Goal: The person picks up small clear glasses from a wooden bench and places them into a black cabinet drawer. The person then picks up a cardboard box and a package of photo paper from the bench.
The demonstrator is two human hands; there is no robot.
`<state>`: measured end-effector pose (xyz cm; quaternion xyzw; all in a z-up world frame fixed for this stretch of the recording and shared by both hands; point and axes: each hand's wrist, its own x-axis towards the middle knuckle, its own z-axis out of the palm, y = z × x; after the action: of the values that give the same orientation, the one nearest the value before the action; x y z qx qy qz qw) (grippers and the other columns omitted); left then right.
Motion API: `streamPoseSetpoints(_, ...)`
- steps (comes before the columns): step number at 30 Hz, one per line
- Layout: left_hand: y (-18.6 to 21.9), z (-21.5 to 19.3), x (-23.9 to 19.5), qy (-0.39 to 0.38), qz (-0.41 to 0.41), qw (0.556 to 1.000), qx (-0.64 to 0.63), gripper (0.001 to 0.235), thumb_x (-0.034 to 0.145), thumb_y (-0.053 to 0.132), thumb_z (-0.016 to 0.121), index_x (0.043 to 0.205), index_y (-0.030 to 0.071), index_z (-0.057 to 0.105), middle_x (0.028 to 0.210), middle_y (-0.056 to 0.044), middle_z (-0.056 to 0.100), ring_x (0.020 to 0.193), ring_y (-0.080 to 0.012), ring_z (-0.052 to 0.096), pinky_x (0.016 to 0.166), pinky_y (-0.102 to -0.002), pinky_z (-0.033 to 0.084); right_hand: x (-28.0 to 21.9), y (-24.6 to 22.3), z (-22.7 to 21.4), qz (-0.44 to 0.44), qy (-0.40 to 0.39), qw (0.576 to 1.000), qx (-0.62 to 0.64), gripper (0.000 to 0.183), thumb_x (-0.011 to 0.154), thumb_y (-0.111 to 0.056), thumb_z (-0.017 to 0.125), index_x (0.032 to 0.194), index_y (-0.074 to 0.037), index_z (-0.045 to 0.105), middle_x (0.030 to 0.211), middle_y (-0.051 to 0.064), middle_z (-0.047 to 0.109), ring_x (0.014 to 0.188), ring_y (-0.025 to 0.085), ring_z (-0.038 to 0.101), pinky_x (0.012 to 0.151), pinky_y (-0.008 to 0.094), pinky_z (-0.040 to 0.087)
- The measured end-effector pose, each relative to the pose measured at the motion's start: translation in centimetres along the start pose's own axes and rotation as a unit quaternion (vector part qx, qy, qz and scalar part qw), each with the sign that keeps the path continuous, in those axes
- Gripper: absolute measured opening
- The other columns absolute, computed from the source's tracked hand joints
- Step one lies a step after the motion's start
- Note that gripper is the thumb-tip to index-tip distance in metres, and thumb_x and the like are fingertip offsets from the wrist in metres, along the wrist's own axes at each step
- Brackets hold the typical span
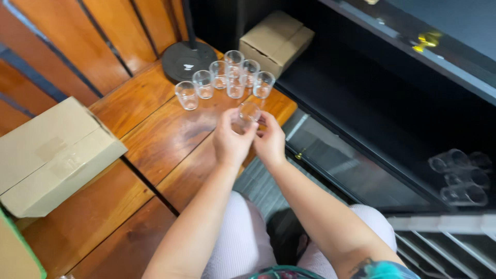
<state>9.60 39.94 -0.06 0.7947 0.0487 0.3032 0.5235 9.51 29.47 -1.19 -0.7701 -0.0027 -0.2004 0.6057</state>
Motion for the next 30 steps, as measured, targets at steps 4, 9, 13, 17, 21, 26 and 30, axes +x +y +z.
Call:
streamPoseSetpoints(4,3.8,2.9,-4.2,-0.054,0.017,0.997,-0.057,0.061,0.058,0.023,0.096,0.113,0.017,0.07,0.101,-0.007,0.076,0.097,-0.0265,0.076,0.088,-0.039,0.061,-2.0,0.2,-6.8,-0.005,0.061,0.998,0.0,0.053,0.078,0.002,0.085,0.128,-0.005,0.067,0.115,0.016,0.07,0.106,0.025,0.071,0.08,0.032,0.065)
streamPoseSetpoints(9,8.3,8.4,-10.3,-0.144,0.013,0.982,-0.118,0.059,0.062,0.019,0.095,0.115,0.016,0.069,0.103,-0.007,0.076,0.1,-0.0245,0.076,0.089,-0.034,0.061,-4.5,0.5,-16.1,-0.004,0.136,0.99,-0.048,0.053,0.078,0.004,0.085,0.127,-0.004,0.067,0.115,0.012,0.068,0.106,0.024,0.071,0.08,0.032,0.066)
streamPoseSetpoints(13,12.0,12.2,-14.9,-0.221,0.028,0.962,-0.16,0.057,0.066,0.015,0.092,0.118,0.012,0.068,0.106,-0.011,0.074,0.103,-0.0292,0.076,0.09,-0.036,0.062,-6.4,1.5,-22.9,-0.001,0.221,0.973,-0.07,0.051,0.076,0.003,0.087,0.124,-0.004,0.069,0.111,0.01,0.065,0.103,0.023,0.071,0.077,0.031,0.066)
streamPoseSetpoints(17,15.1,16.1,-19.2,-0.281,0.031,0.944,-0.168,0.062,0.067,0.015,0.093,0.124,0.011,0.067,0.11,-0.013,0.071,0.107,-0.0314,0.074,0.093,-0.037,0.061,-8.0,4.0,-29.1,0.008,0.284,0.954,-0.094,0.053,0.076,-0.001,0.09,0.124,-0.008,0.07,0.109,0.006,0.063,0.101,0.019,0.07,0.077,0.028,0.065)
streamPoseSetpoints(21,19.3,17.7,-21.7,-0.347,0.006,0.93,-0.121,0.062,0.07,0.022,0.092,0.126,0.015,0.067,0.115,-0.008,0.071,0.11,-0.0232,0.074,0.096,-0.034,0.06,-9.0,4.5,-33.3,0.024,0.328,0.936,-0.125,0.054,0.074,-0.005,0.093,0.124,-0.009,0.071,0.107,0.006,0.064,0.1,0.019,0.071,0.075,0.028,0.065)
streamPoseSetpoints(26,22.2,20.8,-24.0,-0.442,-0.055,0.893,-0.069,0.059,0.073,0.028,0.09,0.128,0.022,0.067,0.12,0.001,0.072,0.111,-0.015,0.073,0.097,-0.03,0.059,-9.8,4.9,-37.0,0.086,0.382,0.91,-0.138,0.055,0.075,-0.006,0.09,0.125,-0.013,0.069,0.107,0.002,0.064,0.098,0.014,0.069,0.073,0.023,0.063)
streamPoseSetpoints(30,23.6,23.4,-25.1,-0.476,-0.058,0.874,-0.081,0.058,0.074,0.023,0.089,0.128,0.018,0.068,0.122,-0.006,0.072,0.114,-0.0233,0.073,0.098,-0.034,0.06,-10.0,7.5,-39.7,0.094,0.398,0.899,-0.155,0.059,0.074,-0.004,0.089,0.128,-0.011,0.067,0.112,0.007,0.063,0.101,0.019,0.068,0.074,0.026,0.064)
